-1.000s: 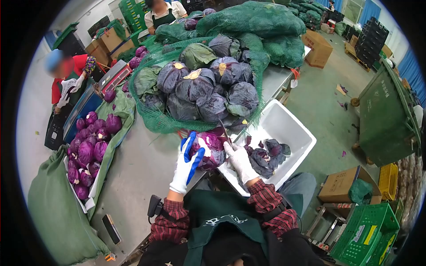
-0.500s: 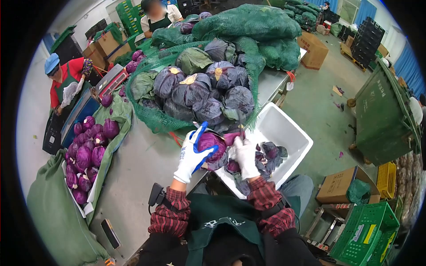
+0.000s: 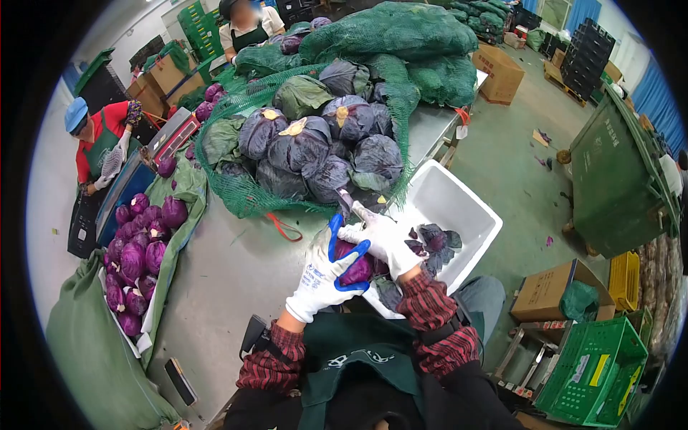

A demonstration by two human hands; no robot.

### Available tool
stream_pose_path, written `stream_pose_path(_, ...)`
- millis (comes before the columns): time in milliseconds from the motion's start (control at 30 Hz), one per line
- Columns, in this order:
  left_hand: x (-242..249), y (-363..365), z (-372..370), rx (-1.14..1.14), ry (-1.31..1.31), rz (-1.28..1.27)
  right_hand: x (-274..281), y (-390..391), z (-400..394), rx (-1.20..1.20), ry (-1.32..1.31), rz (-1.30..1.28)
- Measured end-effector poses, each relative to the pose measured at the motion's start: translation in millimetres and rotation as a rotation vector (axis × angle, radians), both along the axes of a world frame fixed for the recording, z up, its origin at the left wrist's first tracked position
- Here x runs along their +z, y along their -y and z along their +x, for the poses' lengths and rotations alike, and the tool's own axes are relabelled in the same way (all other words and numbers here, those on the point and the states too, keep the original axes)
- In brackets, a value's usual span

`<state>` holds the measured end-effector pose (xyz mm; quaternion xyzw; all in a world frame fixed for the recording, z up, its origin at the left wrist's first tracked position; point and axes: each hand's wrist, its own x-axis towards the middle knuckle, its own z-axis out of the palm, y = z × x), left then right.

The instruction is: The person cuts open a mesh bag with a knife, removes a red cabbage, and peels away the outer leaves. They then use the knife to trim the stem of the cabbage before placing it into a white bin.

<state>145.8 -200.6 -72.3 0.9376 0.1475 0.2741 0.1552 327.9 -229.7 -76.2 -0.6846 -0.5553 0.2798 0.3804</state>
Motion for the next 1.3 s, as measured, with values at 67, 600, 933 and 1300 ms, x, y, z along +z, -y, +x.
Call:
stream_pose_path(67,0.3,4.3,-1.1,0.009,-0.007,0.024,-1.0,-5.3,3.9,0.055,-0.241,-0.157)
stream_pose_path(600,-22.6,-37.0,-21.4,0.361,0.328,-0.635,-29.0,51.9,-24.4,-0.355,-0.308,0.018)
stream_pose_path(933,-55.6,-66.9,-64.6,0.154,0.94,-1.521,-99.0,47.3,20.6,-0.626,-0.09,-0.036)
stream_pose_path(1300,-57.3,-27.1,-79.9,-0.577,1.198,-2.278,-37.7,45.2,-34.6,-0.093,-0.205,0.161)
